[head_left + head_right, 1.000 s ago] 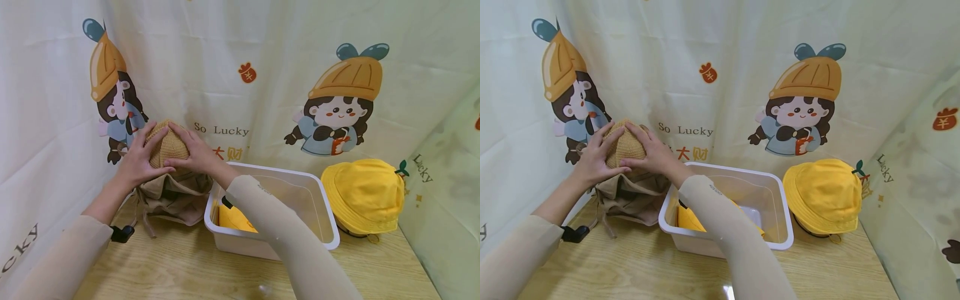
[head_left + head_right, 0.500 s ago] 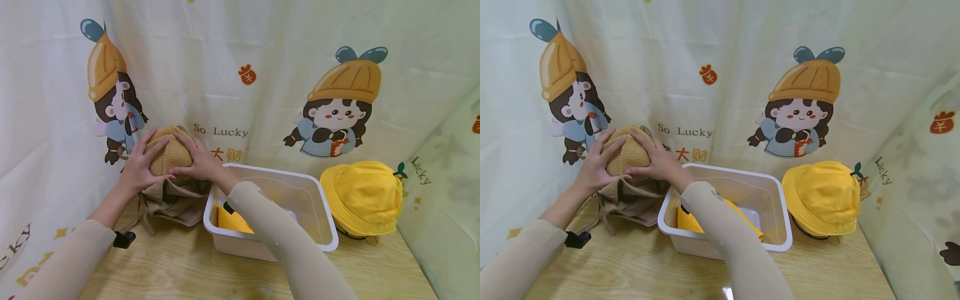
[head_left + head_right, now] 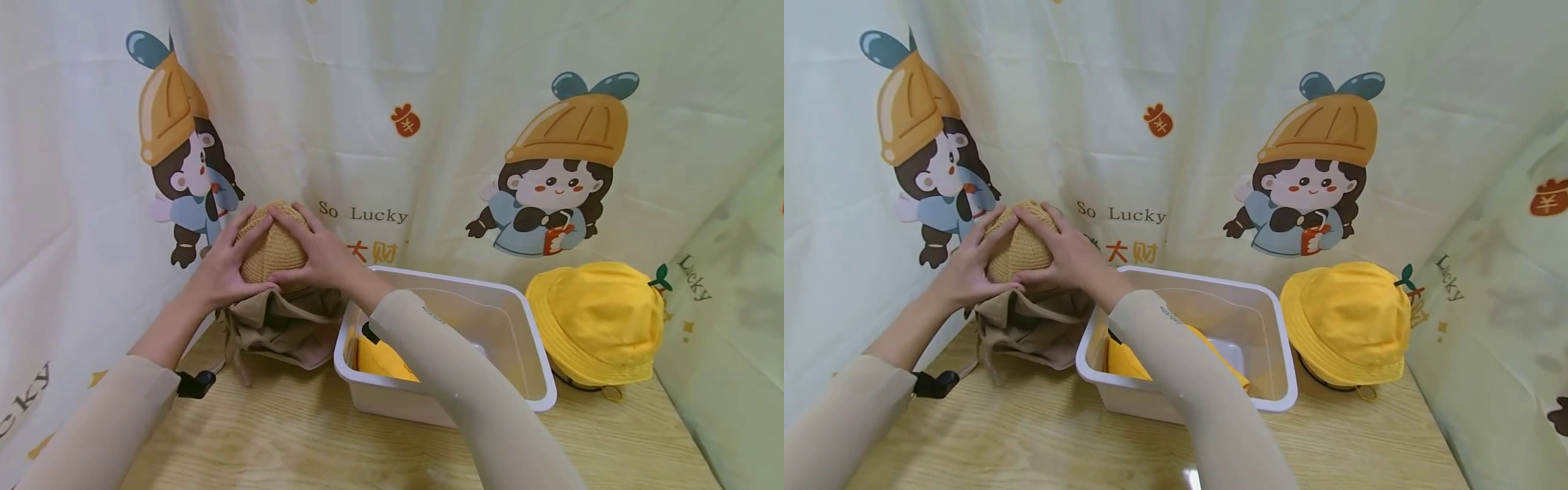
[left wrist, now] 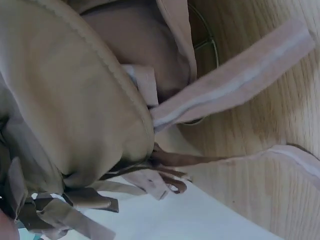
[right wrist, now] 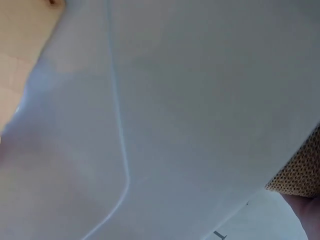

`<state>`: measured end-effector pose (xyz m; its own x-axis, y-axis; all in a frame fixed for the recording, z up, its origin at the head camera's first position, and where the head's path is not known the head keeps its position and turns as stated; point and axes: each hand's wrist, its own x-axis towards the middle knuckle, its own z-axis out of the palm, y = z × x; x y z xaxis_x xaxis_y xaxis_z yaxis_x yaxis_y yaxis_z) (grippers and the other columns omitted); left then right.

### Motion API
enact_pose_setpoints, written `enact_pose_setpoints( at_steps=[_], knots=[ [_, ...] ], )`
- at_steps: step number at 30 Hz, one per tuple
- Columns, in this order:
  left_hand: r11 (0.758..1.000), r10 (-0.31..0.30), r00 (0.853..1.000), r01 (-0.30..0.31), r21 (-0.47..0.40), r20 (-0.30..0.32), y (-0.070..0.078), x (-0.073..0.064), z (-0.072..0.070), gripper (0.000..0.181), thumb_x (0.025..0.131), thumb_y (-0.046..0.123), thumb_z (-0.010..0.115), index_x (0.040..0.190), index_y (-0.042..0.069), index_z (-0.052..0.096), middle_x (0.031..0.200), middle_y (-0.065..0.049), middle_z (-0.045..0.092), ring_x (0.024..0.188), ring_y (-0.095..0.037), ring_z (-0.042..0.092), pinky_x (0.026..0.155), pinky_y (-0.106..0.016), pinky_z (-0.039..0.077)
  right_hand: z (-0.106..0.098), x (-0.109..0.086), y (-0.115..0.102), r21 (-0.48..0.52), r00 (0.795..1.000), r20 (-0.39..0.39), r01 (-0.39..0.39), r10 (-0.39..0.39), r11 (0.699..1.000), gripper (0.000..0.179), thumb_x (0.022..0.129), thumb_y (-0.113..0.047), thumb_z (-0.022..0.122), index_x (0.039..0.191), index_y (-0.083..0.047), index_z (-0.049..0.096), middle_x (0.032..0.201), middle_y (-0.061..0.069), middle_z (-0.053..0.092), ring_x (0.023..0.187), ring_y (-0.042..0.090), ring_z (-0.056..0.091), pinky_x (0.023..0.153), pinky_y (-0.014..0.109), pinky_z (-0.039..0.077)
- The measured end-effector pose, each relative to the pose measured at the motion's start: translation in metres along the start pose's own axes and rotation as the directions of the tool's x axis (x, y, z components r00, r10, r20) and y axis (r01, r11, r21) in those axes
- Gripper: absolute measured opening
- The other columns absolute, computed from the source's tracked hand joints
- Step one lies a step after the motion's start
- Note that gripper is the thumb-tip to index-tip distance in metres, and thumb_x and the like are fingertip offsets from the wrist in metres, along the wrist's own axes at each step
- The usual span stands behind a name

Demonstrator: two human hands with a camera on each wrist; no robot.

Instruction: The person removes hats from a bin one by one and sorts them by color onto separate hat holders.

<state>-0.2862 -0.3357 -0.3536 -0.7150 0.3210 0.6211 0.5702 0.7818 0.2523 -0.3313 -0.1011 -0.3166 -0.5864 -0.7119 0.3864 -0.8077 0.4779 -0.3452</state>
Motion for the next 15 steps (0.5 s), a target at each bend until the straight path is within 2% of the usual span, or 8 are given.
enact_pose_setpoints(
  at_steps=[3, 9, 12, 15],
  knots=[
    [0.999, -0.03, 0.999, 0.03, -0.025, 0.017, -0.002, -0.002, 0.001, 0.115, 0.059, 0.042, 0.093, 0.156, 0.028, 0.034, 0.163, -0.014, 0.02, 0.139, -0.047, 0.034, 0.094, -0.07, 0.042, 0.0, 0.003, 0.002, 0.023, 1.0, 0.027, -0.006, 0.006, 1.0, 0.106, 0.077, -0.061, 0.077, 0.16, -0.039, 0.014, 0.166, 0.005, 0.01, 0.139, 0.024, 0.04, 0.103, 0.036, 0.048],
    [0.996, -0.057, 0.998, 0.058, -0.066, 0.006, -0.005, -0.008, 0.007, 0.11, 0.061, 0.035, 0.091, 0.155, 0.025, 0.036, 0.161, -0.016, 0.024, 0.134, -0.048, 0.038, 0.091, -0.068, 0.043, 0.003, 0.004, 0.004, 0.057, 0.999, 0.052, -0.004, 0.001, 0.998, 0.105, 0.076, -0.06, 0.079, 0.159, -0.038, 0.019, 0.161, 0.001, 0.019, 0.128, 0.015, 0.044, 0.097, 0.032, 0.049],
    [0.997, -0.054, 0.998, 0.052, -0.062, -0.018, -0.008, -0.011, 0.01, 0.106, 0.063, 0.038, 0.088, 0.155, 0.025, 0.037, 0.16, -0.017, 0.026, 0.131, -0.047, 0.041, 0.09, -0.066, 0.044, 0.003, 0.004, 0.006, 0.064, 0.998, 0.069, -0.005, 0.001, 0.998, 0.105, 0.075, -0.063, 0.077, 0.158, -0.04, 0.018, 0.162, 0.004, 0.019, 0.128, 0.016, 0.044, 0.098, 0.032, 0.048],
    [0.999, -0.023, 0.999, 0.021, -0.05, -0.033, -0.01, -0.01, 0.011, 0.102, 0.068, 0.052, 0.084, 0.154, 0.022, 0.038, 0.159, -0.017, 0.028, 0.13, -0.047, 0.042, 0.09, -0.063, 0.044, 0.0, 0.005, 0.011, 0.124, 0.998, 0.058, -0.005, -0.003, 0.992, 0.105, 0.077, -0.061, 0.077, 0.159, -0.041, 0.015, 0.163, 0.001, 0.02, 0.132, 0.014, 0.041, 0.103, 0.031, 0.044]
  ],
)
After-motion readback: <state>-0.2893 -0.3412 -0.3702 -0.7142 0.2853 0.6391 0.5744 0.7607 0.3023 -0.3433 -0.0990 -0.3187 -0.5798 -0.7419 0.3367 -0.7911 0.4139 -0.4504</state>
